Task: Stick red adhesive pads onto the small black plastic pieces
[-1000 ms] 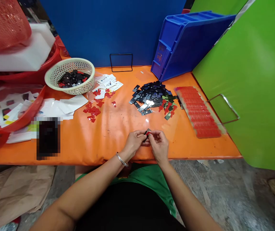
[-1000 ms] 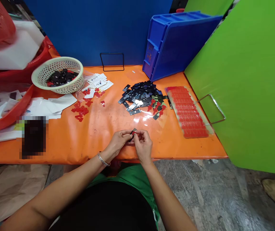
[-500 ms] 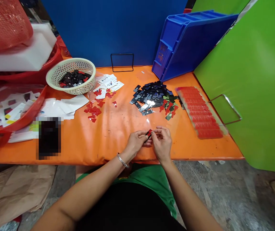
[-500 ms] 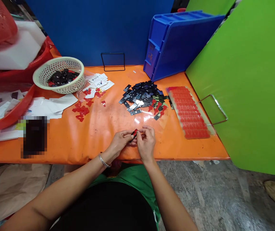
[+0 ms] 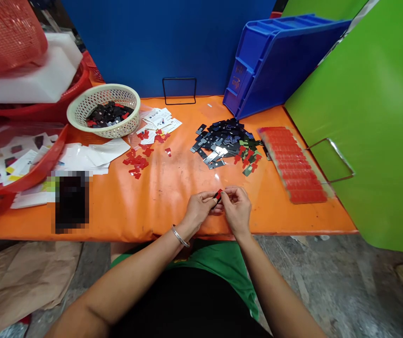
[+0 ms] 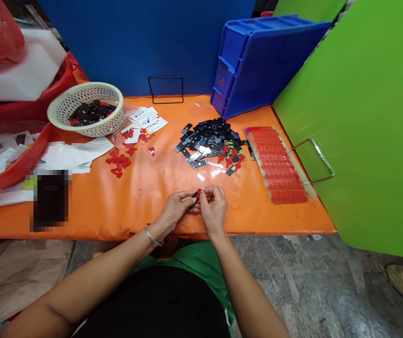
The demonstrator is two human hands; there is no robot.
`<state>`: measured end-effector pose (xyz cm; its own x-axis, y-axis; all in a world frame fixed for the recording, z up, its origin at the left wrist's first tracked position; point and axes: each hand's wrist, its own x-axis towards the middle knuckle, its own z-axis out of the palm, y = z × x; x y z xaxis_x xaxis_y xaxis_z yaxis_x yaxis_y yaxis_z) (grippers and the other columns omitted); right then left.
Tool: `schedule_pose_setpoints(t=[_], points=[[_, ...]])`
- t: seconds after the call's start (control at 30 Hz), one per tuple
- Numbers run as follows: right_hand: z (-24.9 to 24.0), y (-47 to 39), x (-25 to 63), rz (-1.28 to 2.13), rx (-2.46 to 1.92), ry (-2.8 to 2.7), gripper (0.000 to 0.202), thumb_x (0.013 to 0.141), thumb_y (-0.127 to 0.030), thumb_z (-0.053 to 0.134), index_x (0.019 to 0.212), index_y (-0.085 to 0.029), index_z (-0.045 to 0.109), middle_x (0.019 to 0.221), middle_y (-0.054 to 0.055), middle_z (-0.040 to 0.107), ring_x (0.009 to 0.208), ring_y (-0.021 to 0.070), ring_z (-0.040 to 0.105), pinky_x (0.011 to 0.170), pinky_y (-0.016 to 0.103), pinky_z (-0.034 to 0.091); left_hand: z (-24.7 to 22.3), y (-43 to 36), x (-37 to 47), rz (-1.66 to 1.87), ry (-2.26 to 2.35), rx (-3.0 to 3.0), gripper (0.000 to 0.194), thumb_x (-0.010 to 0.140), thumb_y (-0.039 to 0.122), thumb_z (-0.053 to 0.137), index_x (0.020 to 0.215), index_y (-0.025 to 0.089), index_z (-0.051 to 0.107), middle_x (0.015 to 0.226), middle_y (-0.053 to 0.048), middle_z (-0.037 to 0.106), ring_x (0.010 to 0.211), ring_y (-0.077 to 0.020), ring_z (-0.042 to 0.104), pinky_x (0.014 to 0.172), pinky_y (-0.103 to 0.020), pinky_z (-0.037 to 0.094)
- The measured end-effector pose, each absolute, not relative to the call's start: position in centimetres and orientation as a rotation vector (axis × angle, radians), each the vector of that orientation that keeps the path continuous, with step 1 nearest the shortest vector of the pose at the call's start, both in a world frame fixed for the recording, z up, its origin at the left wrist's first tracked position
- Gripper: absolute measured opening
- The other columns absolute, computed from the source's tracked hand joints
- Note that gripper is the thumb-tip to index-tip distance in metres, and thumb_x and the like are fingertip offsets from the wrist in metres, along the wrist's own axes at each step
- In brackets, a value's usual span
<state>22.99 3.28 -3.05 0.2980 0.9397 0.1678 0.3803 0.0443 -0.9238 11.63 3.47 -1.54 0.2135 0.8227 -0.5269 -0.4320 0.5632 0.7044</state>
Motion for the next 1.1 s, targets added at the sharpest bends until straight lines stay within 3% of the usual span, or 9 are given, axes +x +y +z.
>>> schedule_pose_setpoints(t=[0.37, 0.67, 0.9, 1.1], points=[[-2.8, 3.6, 22.7, 0.866, -1.503, -1.093, 0.016, 0.073, -0.034, 0.065, 0.071, -0.02, 0.056, 0.075, 0.002, 0.059, 0.062, 0.0143, 0.056, 0.057, 0.028, 0.049, -1.8, 2.9, 11.9, 0.99, 1.051, 0.483, 0.02, 0.076, 0.01, 0.06, 0.095, 0.007, 0.067, 0.073, -0.007, 0.071, 0.059, -0.0143, 0.066, 0.063, -0.028, 0.057], [-0.6, 3.7, 22.5, 1.054, -1.458, -0.924, 0.026, 0.066, -0.041, 0.072, 0.07, -0.021, 0.057, 0.063, -0.001, 0.059, 0.051, 0.0143, 0.056, 0.046, 0.028, 0.052, -0.3, 1.8, 12.5, 1.151, 1.104, 0.599, 0.023, 0.077, 0.014, 0.06, 0.098, 0.011, 0.069, 0.082, -0.006, 0.072, 0.072, -0.0174, 0.069, 0.071, -0.029, 0.057], [0.2, 3.9, 22.2, 1.121, -1.467, -0.88, 0.029, 0.064, -0.04, 0.073, 0.072, -0.019, 0.055, 0.062, -0.001, 0.059, 0.048, 0.0126, 0.057, 0.043, 0.025, 0.051, -0.4, 1.7, 12.5, 1.209, 1.086, 0.661, 0.029, 0.075, 0.024, 0.064, 0.101, 0.011, 0.068, 0.083, -0.006, 0.072, 0.073, -0.0182, 0.068, 0.07, -0.029, 0.056], [0.7, 4.1, 22.3, 1.137, -1.364, -0.769, 0.039, 0.058, -0.033, 0.077, 0.086, -0.019, 0.053, 0.075, -0.003, 0.06, 0.046, 0.0068, 0.053, 0.039, 0.018, 0.044, 0.3, 2.0, 12.4, 1.166, 1.037, 0.532, 0.032, 0.071, 0.026, 0.067, 0.099, 0.01, 0.068, 0.081, -0.008, 0.072, 0.071, -0.0183, 0.068, 0.07, -0.03, 0.055]])
